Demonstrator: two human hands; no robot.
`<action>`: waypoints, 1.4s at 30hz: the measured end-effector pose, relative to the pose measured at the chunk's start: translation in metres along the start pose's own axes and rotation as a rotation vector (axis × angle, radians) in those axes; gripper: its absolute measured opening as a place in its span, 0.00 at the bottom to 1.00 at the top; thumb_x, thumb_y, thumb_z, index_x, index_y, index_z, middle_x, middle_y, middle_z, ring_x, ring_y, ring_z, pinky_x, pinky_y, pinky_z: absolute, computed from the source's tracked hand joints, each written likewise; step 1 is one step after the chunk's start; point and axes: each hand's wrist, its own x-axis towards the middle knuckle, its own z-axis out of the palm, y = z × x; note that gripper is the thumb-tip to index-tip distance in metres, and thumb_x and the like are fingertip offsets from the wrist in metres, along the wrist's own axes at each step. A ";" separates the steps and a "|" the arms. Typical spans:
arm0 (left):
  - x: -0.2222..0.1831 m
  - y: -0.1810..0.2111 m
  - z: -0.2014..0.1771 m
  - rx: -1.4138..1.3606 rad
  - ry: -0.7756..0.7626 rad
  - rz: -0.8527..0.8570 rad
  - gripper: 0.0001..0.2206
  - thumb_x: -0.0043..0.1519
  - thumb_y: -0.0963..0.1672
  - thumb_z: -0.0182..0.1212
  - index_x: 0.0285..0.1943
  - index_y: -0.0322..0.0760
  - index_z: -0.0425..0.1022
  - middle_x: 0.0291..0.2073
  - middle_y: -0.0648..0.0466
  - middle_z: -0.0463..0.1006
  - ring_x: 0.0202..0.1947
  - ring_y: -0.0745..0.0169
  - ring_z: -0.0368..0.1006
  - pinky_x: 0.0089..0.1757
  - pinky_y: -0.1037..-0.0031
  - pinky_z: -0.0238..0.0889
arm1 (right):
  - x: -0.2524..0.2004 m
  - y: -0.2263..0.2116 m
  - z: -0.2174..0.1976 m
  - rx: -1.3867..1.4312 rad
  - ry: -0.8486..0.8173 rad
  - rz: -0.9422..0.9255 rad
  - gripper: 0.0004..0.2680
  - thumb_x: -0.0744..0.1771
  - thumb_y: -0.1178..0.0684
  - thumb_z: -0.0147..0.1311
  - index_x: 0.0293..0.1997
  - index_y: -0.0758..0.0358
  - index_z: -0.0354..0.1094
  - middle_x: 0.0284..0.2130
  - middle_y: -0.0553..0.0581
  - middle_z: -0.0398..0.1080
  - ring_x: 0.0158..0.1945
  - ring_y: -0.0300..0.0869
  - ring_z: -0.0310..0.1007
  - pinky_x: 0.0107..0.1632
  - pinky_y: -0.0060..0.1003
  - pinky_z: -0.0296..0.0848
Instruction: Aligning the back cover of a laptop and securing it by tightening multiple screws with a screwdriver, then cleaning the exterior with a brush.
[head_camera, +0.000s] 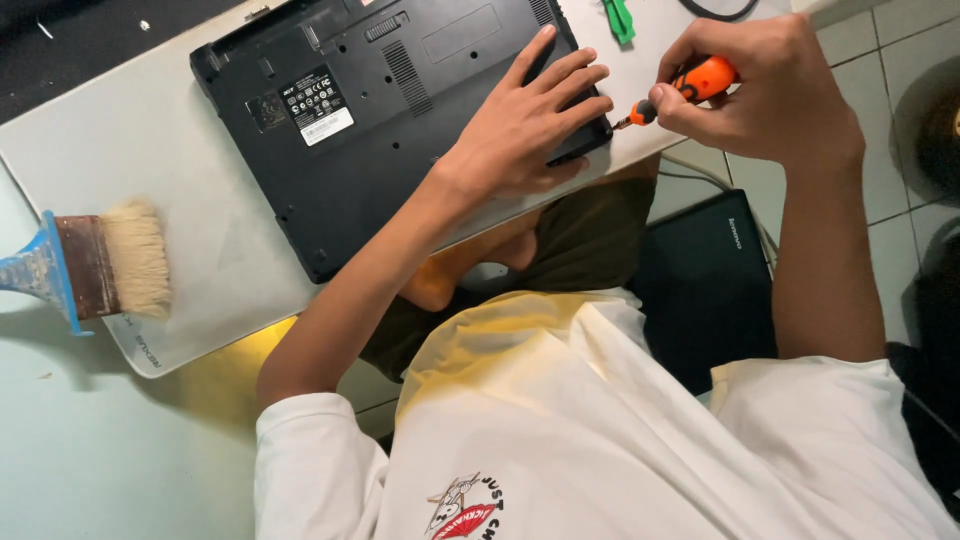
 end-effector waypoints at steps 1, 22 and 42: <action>0.000 0.000 0.000 0.001 0.004 -0.004 0.30 0.71 0.52 0.81 0.78 0.37 0.75 0.81 0.38 0.73 0.86 0.34 0.60 0.81 0.32 0.31 | 0.002 0.000 0.000 -0.011 -0.004 -0.010 0.08 0.80 0.54 0.74 0.57 0.69 0.82 0.43 0.60 0.82 0.40 0.48 0.77 0.46 0.41 0.72; 0.002 0.001 -0.007 -0.110 0.074 -0.022 0.32 0.82 0.60 0.63 0.84 0.35 0.70 0.80 0.38 0.74 0.85 0.38 0.62 0.81 0.37 0.29 | 0.048 -0.065 -0.019 -0.311 -0.324 0.088 0.17 0.78 0.33 0.56 0.61 0.56 0.76 0.52 0.54 0.82 0.49 0.51 0.83 0.41 0.51 0.77; 0.019 0.022 0.003 -0.481 0.407 -0.201 0.15 0.74 0.49 0.81 0.65 0.47 0.83 0.73 0.54 0.76 0.74 0.46 0.74 0.72 0.42 0.64 | 0.044 -0.078 -0.010 -1.019 -0.346 0.180 0.34 0.87 0.14 0.31 0.36 0.39 0.77 0.25 0.42 0.75 0.28 0.37 0.78 0.37 0.37 0.68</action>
